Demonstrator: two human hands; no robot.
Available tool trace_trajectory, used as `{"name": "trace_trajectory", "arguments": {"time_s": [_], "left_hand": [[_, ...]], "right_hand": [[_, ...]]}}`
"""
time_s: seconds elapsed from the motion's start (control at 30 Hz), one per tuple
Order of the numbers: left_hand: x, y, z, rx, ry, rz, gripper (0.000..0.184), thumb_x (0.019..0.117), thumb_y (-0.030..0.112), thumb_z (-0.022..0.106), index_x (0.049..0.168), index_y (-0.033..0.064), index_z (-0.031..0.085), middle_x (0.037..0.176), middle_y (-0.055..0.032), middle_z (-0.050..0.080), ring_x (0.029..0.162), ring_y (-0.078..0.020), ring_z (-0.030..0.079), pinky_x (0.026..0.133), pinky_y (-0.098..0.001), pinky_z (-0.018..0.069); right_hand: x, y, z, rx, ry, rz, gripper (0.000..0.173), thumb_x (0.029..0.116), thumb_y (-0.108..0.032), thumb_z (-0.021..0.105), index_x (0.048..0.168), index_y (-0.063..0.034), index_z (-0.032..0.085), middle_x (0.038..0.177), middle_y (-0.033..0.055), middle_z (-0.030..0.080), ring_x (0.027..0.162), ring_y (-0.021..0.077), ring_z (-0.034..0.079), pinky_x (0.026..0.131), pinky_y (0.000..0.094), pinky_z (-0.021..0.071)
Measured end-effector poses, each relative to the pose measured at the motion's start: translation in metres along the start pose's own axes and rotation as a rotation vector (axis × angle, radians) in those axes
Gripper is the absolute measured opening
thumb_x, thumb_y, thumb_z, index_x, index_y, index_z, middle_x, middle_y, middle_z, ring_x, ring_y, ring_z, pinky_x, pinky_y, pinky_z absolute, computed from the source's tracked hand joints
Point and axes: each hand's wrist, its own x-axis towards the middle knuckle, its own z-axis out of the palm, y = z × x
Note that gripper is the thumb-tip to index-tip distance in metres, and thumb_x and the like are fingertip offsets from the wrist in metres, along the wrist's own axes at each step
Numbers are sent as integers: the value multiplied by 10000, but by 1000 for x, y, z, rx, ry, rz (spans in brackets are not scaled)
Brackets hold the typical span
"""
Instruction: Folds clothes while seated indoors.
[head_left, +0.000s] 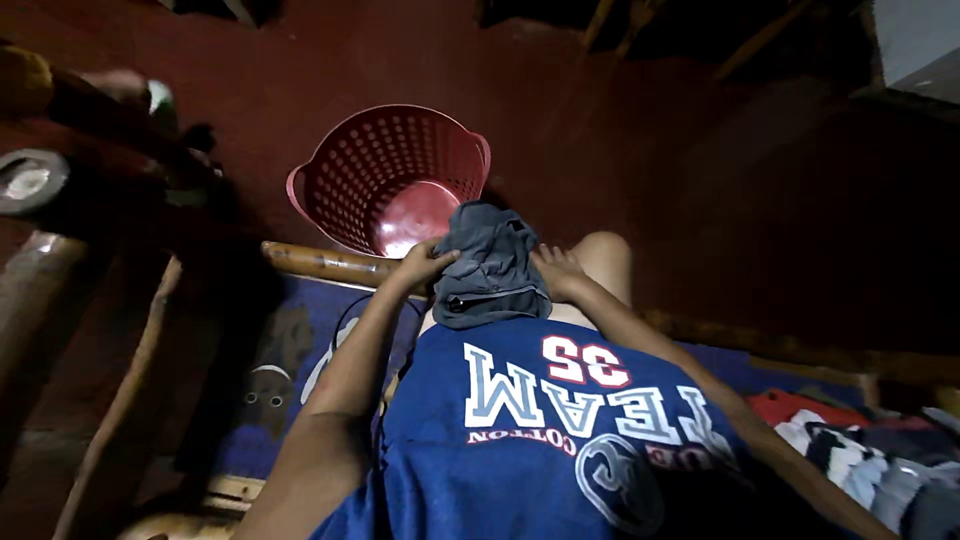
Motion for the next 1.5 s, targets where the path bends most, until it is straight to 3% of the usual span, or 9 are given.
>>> {"name": "trace_trajectory", "arguments": {"time_s": [0.13,0.23,0.4,0.5,0.67,0.8,0.97,1.2,1.5], "left_hand": [[-5,52,-44,246,259,151,298,1036,305,593,1147,62,724,1032,-151,734,974,-291,706,913,-605,529],[-12,91,-101,164,449,335,325,1052,274,546,1176,17,701,1088,-133,719,996,-185,681,951,-455,531],[-18,149,-175,-297,556,417,274,1100,322,437,1040,162,651,711,117,572,543,-9,509,512,-202,477],[-19,184,-197,-416,637,485,243,1100,337,439,983,217,616,654,154,543,486,6,481,469,-179,449],[6,204,-129,-321,354,553,277,1107,315,376,1059,167,604,773,116,584,625,-10,547,589,-201,503],[38,189,-14,-151,6,528,266,1064,231,520,1101,1,647,883,-20,647,737,-81,611,696,-294,554],[28,221,87,-41,-241,760,564,846,275,809,1313,37,600,1176,-92,684,1027,-138,679,913,-359,583],[69,265,55,-579,-230,637,148,1055,159,527,1133,58,601,951,-18,676,850,-115,667,794,-349,586],[57,302,16,-760,-25,821,169,1045,199,569,1188,112,550,970,21,639,776,-62,616,674,-245,545]], "right_hand": [[6,14,-9,357,28,-153,475,929,-8,634,1400,-38,580,1425,196,571,1357,348,507,1125,614,369],[-27,23,-39,938,236,-169,460,931,18,605,1378,-87,573,1246,128,668,1093,214,659,929,457,564],[-77,63,-124,1122,821,-255,382,857,68,645,1213,-39,558,1039,40,660,886,105,655,764,339,600],[-116,79,-169,1091,1001,-257,319,919,12,623,1230,-49,590,1021,-12,667,862,47,650,762,265,585],[-151,50,-198,1022,984,-356,286,954,28,545,1227,-7,620,1069,33,689,897,69,663,798,272,588],[-169,19,-209,1136,850,-357,332,950,33,570,1274,-37,551,924,47,672,570,72,584,442,222,494],[-200,2,-222,786,850,-311,584,795,76,702,1328,-48,497,1192,135,599,744,175,658,537,321,574],[-240,49,-241,97,1145,-224,176,971,-71,614,1069,-28,754,1073,139,723,1030,185,681,972,359,533],[-248,33,-274,1013,1429,-438,172,1054,-63,465,1170,-56,592,1021,8,686,969,124,676,904,344,579]]}}
